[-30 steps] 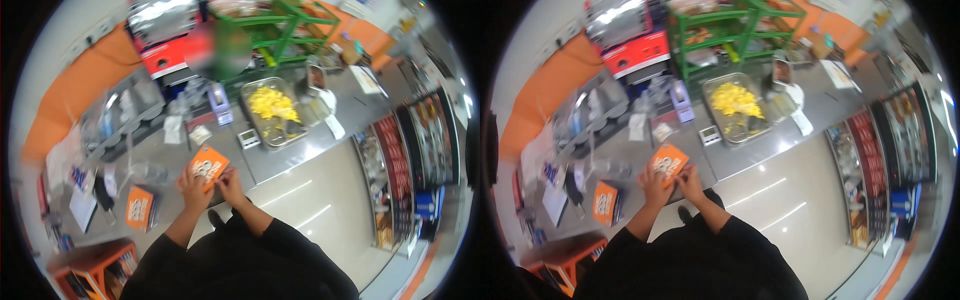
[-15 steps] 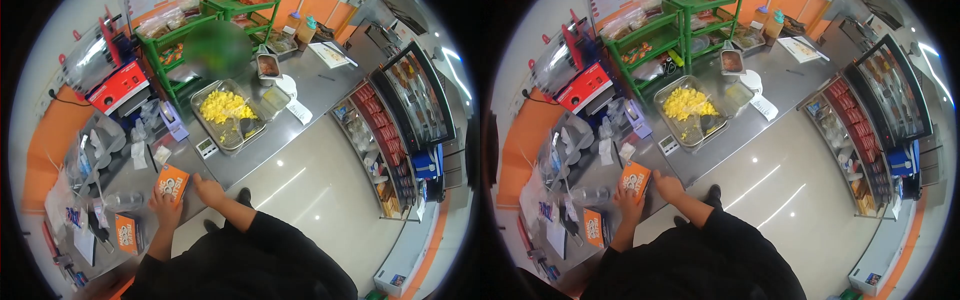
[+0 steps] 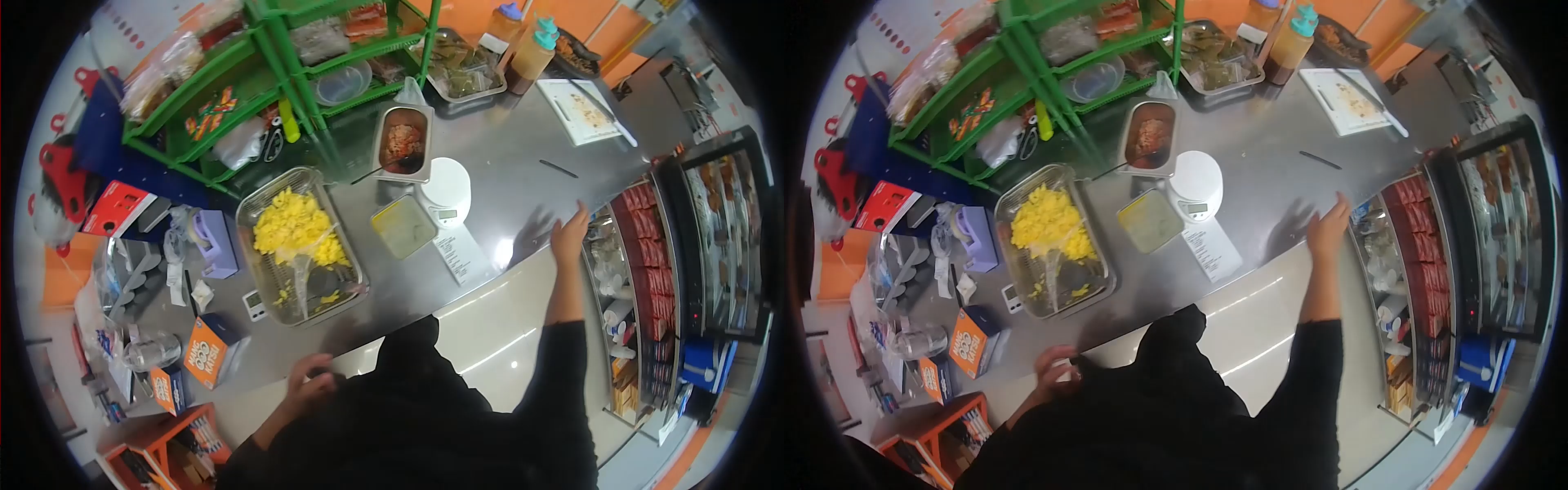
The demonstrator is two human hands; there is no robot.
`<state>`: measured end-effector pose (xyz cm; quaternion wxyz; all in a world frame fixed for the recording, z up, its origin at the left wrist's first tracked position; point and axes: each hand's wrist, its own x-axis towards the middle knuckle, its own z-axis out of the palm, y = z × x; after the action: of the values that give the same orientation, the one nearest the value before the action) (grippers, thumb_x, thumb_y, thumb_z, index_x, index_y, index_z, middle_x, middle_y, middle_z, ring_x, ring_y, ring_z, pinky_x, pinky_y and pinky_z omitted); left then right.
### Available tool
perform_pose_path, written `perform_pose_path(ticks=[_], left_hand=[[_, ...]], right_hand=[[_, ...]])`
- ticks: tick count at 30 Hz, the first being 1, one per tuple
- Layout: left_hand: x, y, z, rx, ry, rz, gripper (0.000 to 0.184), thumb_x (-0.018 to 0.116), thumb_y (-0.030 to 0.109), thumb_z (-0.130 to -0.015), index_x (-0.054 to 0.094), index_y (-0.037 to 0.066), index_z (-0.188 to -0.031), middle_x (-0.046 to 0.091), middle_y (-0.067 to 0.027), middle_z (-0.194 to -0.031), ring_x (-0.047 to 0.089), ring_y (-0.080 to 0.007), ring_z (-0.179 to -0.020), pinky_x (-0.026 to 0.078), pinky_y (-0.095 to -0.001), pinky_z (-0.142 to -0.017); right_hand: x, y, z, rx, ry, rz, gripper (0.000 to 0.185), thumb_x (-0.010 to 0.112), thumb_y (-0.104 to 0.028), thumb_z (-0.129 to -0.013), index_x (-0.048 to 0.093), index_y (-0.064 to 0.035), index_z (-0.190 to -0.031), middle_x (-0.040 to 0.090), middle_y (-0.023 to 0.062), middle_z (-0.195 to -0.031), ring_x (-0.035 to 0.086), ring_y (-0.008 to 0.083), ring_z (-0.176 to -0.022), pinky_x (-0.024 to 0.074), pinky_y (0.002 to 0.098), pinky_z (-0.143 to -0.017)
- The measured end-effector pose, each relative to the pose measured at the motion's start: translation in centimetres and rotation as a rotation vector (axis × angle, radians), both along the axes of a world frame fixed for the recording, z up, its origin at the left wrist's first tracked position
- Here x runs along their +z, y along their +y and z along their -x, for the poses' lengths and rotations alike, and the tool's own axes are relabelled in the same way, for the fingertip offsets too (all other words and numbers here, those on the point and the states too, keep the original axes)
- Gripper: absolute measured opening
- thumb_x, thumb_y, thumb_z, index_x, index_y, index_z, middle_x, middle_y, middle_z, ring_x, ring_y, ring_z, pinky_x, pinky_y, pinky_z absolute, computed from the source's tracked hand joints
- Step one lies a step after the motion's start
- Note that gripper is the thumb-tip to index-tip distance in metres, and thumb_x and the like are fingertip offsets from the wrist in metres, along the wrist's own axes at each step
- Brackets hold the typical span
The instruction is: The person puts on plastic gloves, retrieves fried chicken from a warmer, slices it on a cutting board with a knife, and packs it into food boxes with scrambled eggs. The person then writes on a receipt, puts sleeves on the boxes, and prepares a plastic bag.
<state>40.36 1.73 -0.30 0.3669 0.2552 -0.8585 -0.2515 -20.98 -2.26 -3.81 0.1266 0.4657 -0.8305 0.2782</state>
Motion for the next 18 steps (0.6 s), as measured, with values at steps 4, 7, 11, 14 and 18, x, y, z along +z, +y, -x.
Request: perform_pose_path(ticks=[4,7,11,14,18], left_hand=[[0.6,-2.3,15.5,-0.124,-0.046,-0.395,0.046,0.071,0.000,-0.080,0.052,0.005,-0.121,0.056,-0.0174,-0.125,0.061,-0.0342,-0.110,0.051,-0.0427,-0.092],[-3.2,-4.5,22.4,-0.012,-0.114,-0.446,0.051,0.072,0.010,-0.081,0.048,0.002,-0.126,0.053,-0.0203,-0.130,0.053,-0.0365,-0.120,0.045,-0.0421,-0.100],[-5.5,-7.1,26.7,0.152,-0.223,-0.265,0.057,0.074,0.017,-0.082,0.047,0.000,-0.128,0.049,-0.0198,-0.132,0.052,-0.0367,-0.118,0.045,-0.0432,-0.099],[-5.9,-6.9,27.4,0.245,-0.323,-0.212,0.062,0.074,0.026,-0.083,0.047,-0.001,-0.132,0.050,-0.0184,-0.127,0.053,-0.0366,-0.113,0.045,-0.0432,-0.095],[-5.5,-7.1,27.6,0.277,-0.423,-0.207,0.068,0.073,0.035,-0.082,0.047,0.001,-0.135,0.050,-0.0168,-0.124,0.054,-0.0354,-0.110,0.046,-0.0430,-0.093]], right_hand=[[-2.1,-5.2,11.7,-0.064,0.219,-0.353,0.058,0.052,-0.003,-0.086,0.036,-0.0009,-0.142,0.039,0.0229,-0.145,0.038,0.0381,-0.136,0.0365,0.0474,-0.109],[-0.2,-8.3,13.7,-0.092,0.317,-0.836,0.056,0.046,-0.009,-0.091,0.033,-0.0029,-0.145,0.036,0.0178,-0.149,0.040,0.0305,-0.136,0.0420,0.0444,-0.105],[-2.5,-9.9,16.0,0.008,0.543,-0.942,0.031,0.050,-0.013,-0.091,0.053,-0.0062,-0.121,0.061,0.0112,-0.115,0.064,0.0257,-0.102,0.0510,0.0414,-0.086],[-1.9,-9.0,16.1,0.101,0.614,-0.892,0.017,0.051,-0.014,-0.091,0.055,-0.0083,-0.106,0.062,0.0080,-0.099,0.066,0.0253,-0.091,0.0511,0.0407,-0.081],[0.3,-8.1,14.2,0.135,0.522,-0.824,0.016,0.051,-0.012,-0.091,0.054,-0.0078,-0.106,0.059,0.0109,-0.107,0.062,0.0281,-0.099,0.0522,0.0446,-0.079]])
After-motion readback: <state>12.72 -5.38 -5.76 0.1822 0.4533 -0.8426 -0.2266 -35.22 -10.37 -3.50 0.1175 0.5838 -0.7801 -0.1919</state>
